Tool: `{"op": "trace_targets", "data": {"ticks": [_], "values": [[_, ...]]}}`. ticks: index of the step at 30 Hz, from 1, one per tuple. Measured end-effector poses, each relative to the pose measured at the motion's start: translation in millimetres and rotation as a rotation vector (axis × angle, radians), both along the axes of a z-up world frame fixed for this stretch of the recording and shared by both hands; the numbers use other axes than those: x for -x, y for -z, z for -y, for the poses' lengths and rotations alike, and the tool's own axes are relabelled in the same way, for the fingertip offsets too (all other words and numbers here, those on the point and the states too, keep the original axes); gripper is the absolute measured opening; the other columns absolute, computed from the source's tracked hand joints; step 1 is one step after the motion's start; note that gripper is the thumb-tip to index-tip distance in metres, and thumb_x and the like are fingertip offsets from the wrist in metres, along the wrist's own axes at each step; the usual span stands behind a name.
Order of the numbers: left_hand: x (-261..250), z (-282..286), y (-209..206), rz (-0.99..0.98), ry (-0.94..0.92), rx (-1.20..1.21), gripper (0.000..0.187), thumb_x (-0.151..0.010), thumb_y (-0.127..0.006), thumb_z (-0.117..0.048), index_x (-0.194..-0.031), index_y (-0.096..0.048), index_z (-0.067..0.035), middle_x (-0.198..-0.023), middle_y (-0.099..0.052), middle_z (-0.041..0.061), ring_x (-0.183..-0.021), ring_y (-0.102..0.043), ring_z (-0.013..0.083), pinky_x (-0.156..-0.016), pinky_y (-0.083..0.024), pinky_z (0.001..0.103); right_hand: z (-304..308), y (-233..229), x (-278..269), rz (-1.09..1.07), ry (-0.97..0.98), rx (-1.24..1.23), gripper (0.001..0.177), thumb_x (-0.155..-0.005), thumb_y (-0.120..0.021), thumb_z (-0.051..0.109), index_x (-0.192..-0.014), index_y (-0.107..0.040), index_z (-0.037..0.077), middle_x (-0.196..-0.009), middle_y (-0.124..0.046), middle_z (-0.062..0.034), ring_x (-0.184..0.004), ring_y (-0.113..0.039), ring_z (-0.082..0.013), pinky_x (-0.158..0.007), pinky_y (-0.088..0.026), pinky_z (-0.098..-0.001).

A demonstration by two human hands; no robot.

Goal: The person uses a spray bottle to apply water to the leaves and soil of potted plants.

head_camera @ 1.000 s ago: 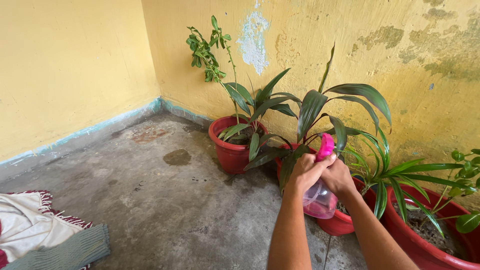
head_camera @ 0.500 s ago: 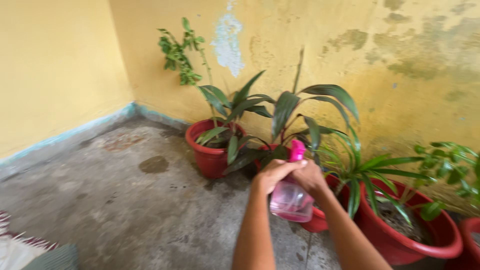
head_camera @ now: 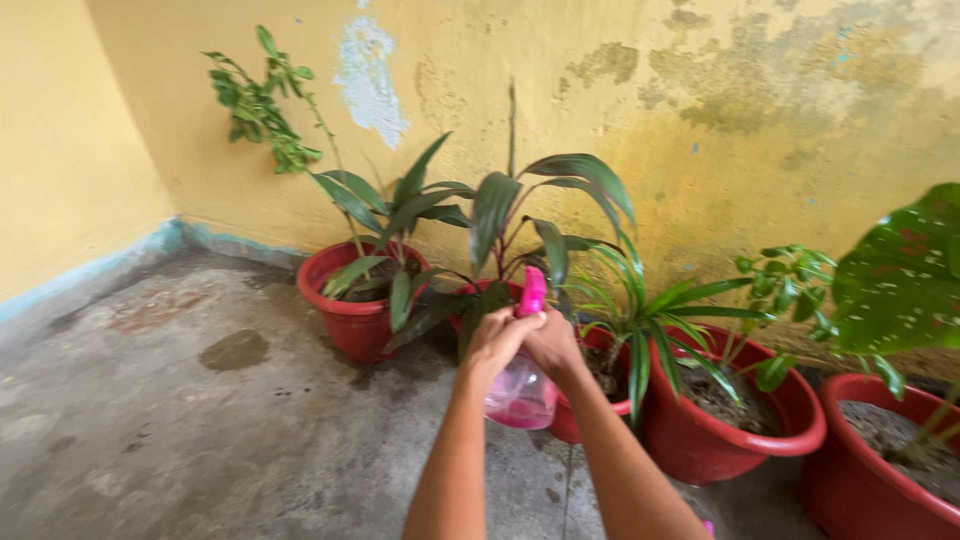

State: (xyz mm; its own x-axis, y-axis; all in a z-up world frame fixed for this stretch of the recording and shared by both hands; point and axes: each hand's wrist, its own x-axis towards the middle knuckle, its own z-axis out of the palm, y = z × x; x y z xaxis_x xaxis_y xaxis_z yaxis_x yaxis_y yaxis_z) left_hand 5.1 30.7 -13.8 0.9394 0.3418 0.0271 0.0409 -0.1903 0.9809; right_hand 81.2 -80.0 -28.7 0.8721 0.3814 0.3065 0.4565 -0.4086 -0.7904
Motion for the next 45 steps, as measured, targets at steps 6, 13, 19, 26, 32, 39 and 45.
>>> {"op": "trace_targets", "data": {"ticks": [6, 13, 19, 26, 32, 39, 45], "values": [[-10.4, -12.2, 13.4, 0.117, 0.017, 0.064, 0.057, -0.078, -0.074, -0.046, -0.115, -0.072, -0.003, -0.106, -0.078, 0.014, -0.096, -0.073, 0.0222, -0.086, -0.055, 0.035, -10.0, -0.6, 10.0, 0.036, 0.132, 0.031, 0.048, -0.079, -0.070, 0.042, -0.103, -0.072, 0.001, -0.090, -0.075, -0.0272, -0.092, -0.074, -0.0416, -0.081, -0.056, -0.0487], [-8.5, -28.1, 20.7, 0.122, 0.010, 0.089, 0.047, -0.084, -0.070, -0.041, -0.111, -0.075, -0.003, -0.100, -0.079, 0.010, -0.091, -0.070, 0.0162, -0.083, -0.053, 0.034, -24.5, -13.7, 33.4, 0.045, 0.105, 0.030, 0.048, -0.082, -0.065, 0.040, -0.111, -0.071, 0.002, -0.102, -0.074, -0.0278, -0.100, -0.073, -0.0421, -0.086, -0.057, -0.0477], [13.7, -24.5, 5.1, 0.052, 0.039, 0.241, 0.050, -0.088, -0.067, -0.040, -0.120, -0.070, -0.001, -0.105, -0.075, 0.012, -0.090, -0.067, 0.0200, -0.082, -0.051, 0.036, -24.3, -35.7, 51.3, -0.132, 0.184, 0.088, 0.062, -0.082, -0.062, 0.047, -0.126, -0.062, 0.003, -0.111, -0.069, -0.0315, -0.112, -0.064, -0.0474, -0.095, -0.049, -0.0516], [22.9, -28.3, -10.1, -0.007, -0.059, 0.176, 0.045, -0.088, -0.070, -0.042, -0.113, -0.075, -0.005, -0.100, -0.073, 0.010, -0.085, -0.064, 0.0174, -0.075, -0.050, 0.035, -20.8, 0.9, 9.4, -0.204, -0.510, -0.218, 0.072, -0.071, -0.076, 0.036, -0.128, -0.055, -0.004, -0.118, -0.068, -0.0246, -0.107, -0.066, -0.0294, -0.096, -0.052, -0.0404], [8.6, -29.6, 4.3, 0.012, -0.023, 0.162, 0.049, -0.090, -0.068, -0.047, -0.113, -0.074, -0.004, -0.102, -0.071, 0.006, -0.092, -0.061, 0.0152, -0.081, -0.047, 0.034, -26.3, 8.7, 12.9, -0.165, -0.223, -0.110, 0.074, -0.072, -0.073, 0.040, -0.130, -0.061, -0.005, -0.119, -0.071, -0.0249, -0.111, -0.068, -0.0341, -0.097, -0.051, -0.0397], [15.8, -39.6, 4.2, -0.063, 0.159, 0.328, 0.058, -0.088, -0.066, -0.049, -0.121, -0.067, -0.001, -0.112, -0.073, 0.009, -0.105, -0.065, 0.0190, -0.094, -0.048, 0.036, -43.7, 14.6, -1.8, 0.100, -0.084, 0.037, 0.078, -0.069, -0.078, 0.041, -0.128, -0.060, -0.007, -0.125, -0.065, -0.0318, -0.121, -0.062, -0.0460, -0.102, -0.049, -0.0455], [19.3, -14.9, -8.9, 0.006, 0.063, 0.272, 0.055, -0.088, -0.067, -0.047, -0.117, -0.071, -0.002, -0.103, -0.073, 0.010, -0.089, -0.068, 0.0199, -0.081, -0.053, 0.036, -35.2, 3.1, 3.0, 0.030, 0.036, 0.003, 0.076, -0.071, -0.077, 0.043, -0.125, -0.059, -0.007, -0.121, -0.065, -0.0320, -0.118, -0.063, -0.0456, -0.102, -0.049, -0.0464]]}}
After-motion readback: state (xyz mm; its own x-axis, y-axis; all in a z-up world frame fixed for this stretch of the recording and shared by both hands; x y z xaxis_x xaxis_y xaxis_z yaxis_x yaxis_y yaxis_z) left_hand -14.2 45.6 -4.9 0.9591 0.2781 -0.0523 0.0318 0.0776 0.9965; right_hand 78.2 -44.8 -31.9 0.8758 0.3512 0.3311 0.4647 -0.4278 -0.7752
